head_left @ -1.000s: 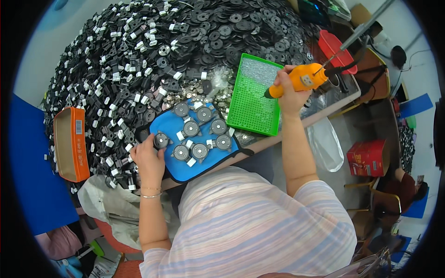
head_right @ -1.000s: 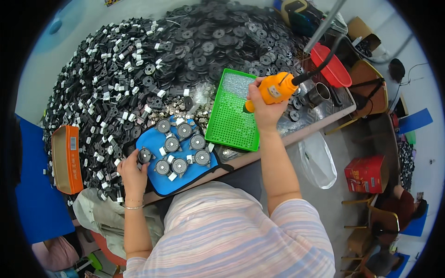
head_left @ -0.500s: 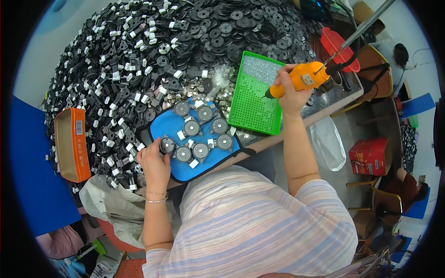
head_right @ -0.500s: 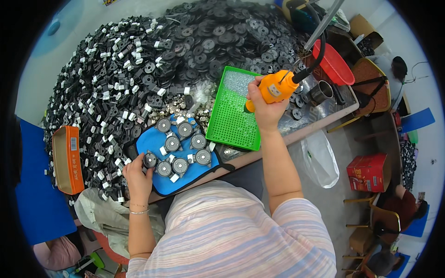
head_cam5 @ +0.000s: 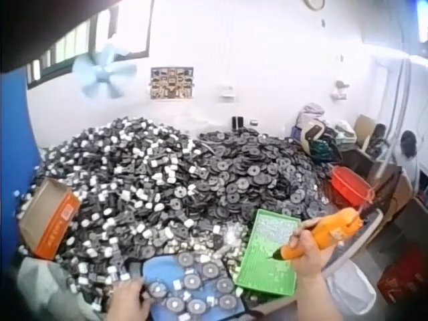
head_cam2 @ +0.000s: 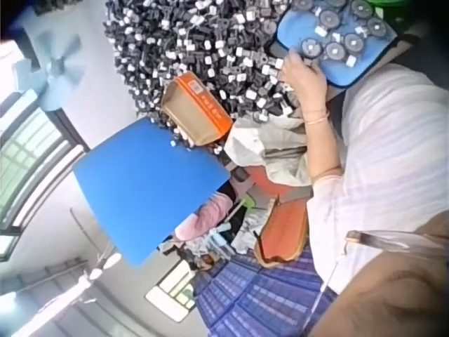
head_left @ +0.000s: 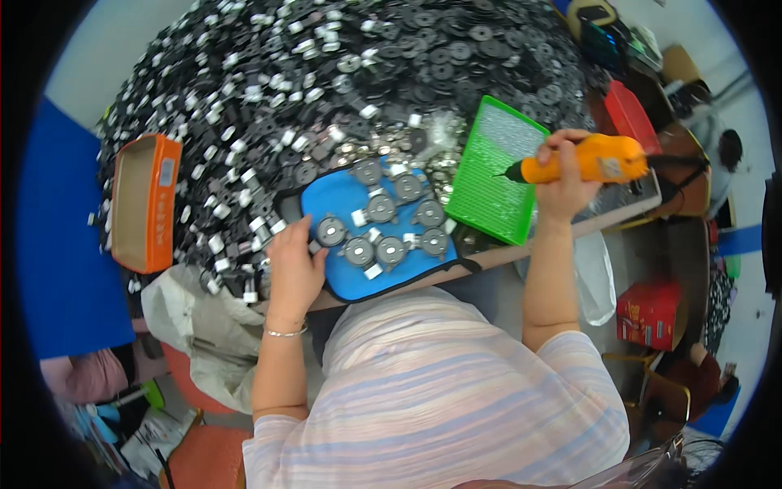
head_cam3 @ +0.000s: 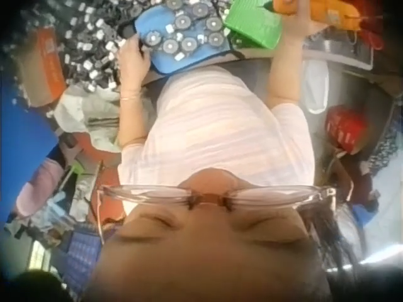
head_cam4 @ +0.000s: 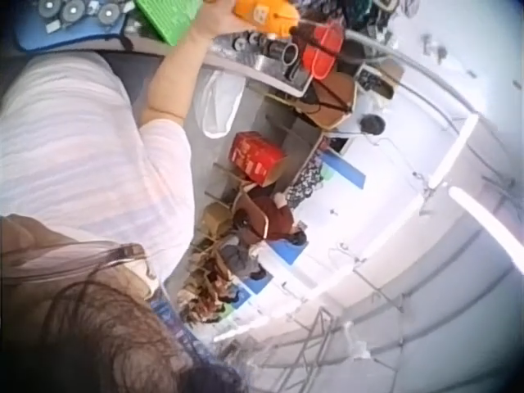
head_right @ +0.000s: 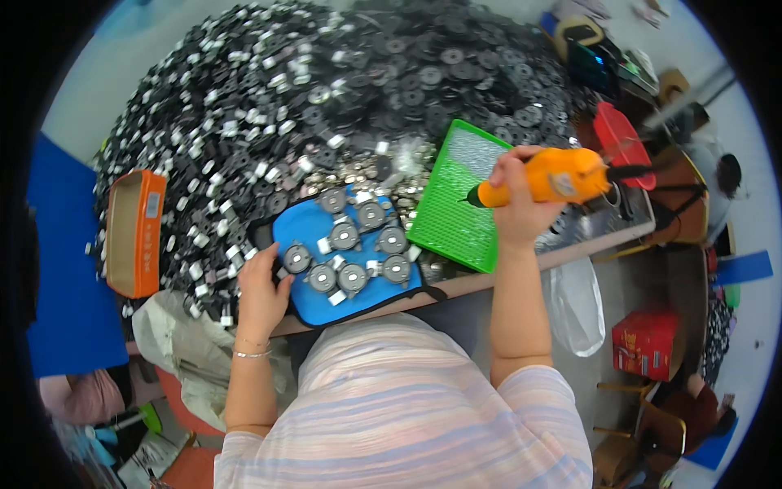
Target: Manually placing small components onto a fixture and securing them using an electric screwdriver.
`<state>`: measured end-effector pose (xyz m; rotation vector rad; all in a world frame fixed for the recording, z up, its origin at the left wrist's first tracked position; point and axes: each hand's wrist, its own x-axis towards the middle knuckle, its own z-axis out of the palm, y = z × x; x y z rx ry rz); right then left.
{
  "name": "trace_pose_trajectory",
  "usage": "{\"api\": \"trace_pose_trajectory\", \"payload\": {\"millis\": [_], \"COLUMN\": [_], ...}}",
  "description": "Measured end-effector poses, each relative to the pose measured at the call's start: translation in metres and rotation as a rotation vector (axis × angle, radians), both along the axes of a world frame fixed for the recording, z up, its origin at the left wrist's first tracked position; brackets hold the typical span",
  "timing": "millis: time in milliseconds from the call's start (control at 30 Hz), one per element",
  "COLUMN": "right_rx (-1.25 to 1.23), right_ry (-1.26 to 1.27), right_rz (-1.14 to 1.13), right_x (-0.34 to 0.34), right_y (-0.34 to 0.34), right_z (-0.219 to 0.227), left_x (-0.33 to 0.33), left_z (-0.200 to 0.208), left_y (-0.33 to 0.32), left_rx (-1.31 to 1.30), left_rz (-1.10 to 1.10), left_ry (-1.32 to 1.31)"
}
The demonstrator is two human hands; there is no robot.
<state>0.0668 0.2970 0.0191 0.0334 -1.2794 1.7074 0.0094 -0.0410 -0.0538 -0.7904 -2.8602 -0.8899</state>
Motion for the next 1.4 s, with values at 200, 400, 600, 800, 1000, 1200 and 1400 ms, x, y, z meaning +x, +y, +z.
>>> {"api": "trace_pose_trajectory", "payload": {"millis": [200, 400, 600, 800, 1000, 1200, 1400], "right_rx": [0.181, 0.296, 0.219, 0.294, 0.517, 0.236, 0.013], "right_ry": [-0.001, -0.045, -0.104, -0.142, -0.048, -0.096, 0.156], "right_rz": [0.410, 0.588, 0.594, 0.608, 0.709, 0.886, 0.369], "right_x": [-0.018, -0.046, -0.069, -0.074, -0.082, -0.081, -0.042], "right_y": [-0.083, -0.156, -0.177, -0.177, -0.172, -0.152, -0.064], "right_z": [0.000, -0.007, -0.020, -0.024, -0.024, -0.007, 0.023], "left_x": [-0.001, -0.008, -0.010, -0.010, -0.010, -0.010, -0.009], "left_z": [0.004, 0.005, 0.001, 0.001, 0.001, -0.003, 0.003], "left_y": [0.009, 0.014, 0.013, 0.012, 0.012, 0.016, 0.011], "left_rx": [0.176, 0.150, 0.185, 0.185, 0.168, 0.189, 0.122], "left_rz": [-0.036, -0.014, -0.031, -0.022, 0.009, -0.034, -0.014], "left_ry": [-0.163, -0.191, -0.223, -0.264, -0.307, -0.232, -0.262]}}
